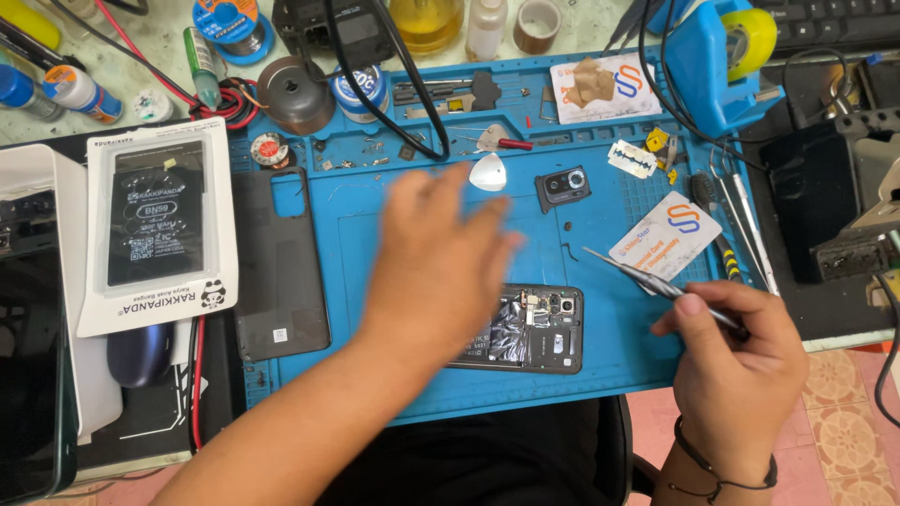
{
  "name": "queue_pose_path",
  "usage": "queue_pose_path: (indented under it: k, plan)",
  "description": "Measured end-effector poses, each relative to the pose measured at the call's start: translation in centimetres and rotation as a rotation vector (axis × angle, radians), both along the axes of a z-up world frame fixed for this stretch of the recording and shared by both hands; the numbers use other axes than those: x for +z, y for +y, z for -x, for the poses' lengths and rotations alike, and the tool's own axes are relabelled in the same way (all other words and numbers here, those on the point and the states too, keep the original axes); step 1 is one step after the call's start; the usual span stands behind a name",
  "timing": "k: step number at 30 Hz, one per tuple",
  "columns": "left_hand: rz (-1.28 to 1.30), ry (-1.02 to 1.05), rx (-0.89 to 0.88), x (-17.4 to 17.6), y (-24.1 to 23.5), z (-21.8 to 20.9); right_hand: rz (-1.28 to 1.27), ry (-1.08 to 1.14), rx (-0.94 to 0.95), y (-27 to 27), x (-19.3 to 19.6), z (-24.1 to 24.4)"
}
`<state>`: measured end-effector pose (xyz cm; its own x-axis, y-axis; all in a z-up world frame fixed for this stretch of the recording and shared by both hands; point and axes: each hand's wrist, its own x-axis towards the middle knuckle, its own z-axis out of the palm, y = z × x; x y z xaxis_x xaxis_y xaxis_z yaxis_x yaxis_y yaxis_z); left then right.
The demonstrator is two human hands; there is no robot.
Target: The person disassembles a smartphone by removing screws and the camera module, then reassembles it. They use a screwdriver and tweezers to handle small components and test the device by powering it on and inserting a SIM card.
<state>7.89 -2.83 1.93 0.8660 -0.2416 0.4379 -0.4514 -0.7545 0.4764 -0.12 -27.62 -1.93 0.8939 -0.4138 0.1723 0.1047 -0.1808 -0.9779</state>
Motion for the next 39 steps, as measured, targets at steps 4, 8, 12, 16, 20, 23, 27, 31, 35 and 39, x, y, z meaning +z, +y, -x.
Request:
queue_pose_path:
  k: [4,8,12,16,20,23,27,31,35,39]
  plan:
    - [-0.08,-0.034,-0.168,-1.4,-3.4,-0.3,-0.176,-0.116,-0.031,-0.6,-1.1,0.2]
    - [-0.163,0.014,-0.175,-2.0,-4.6,-0.9,-0.188,-0.087,-0.039,-1.0,-1.5,0.6]
    - [-0.094,-0.004,-0.169,-1.6,-4.2,-0.1,-0.198,-0.073,-0.052,-1.1,-1.6,0.6]
    - [-0.182,0.047,-0.175,-1.4,-3.9,0.8,-0.208,-0.099,-0.037,-1.3,-1.8,0.6]
    - [-0.046,-0.031,-0.164,-1.2,-3.6,0.7,-0.2,-0.147,-0.006,-1.4,-2.0,0.5]
    - [0.138,-0.068,-0.168,-0.2,-3.0,1.4,-0.211,-0.175,-0.005,-1.6,-2.1,0.6]
    - [0.366,0.041,-0.251,1.8,-0.8,3.7,-0.184,-0.187,0.011,-2.4,-2.9,0.7]
    - [0.549,0.363,-0.497,2.4,3.3,8.7,-0.211,-0.198,0.03,-4.2,-5.0,1.0]
    - [0.518,0.448,-0.448,1.2,6.9,12.1,-0.231,-0.19,0.039,-6.5,-7.9,1.0]
    - [0.291,0.272,-0.049,1.0,10.9,13.9,-0.25,-0.171,0.081,-8.1,-9.6,0.4]
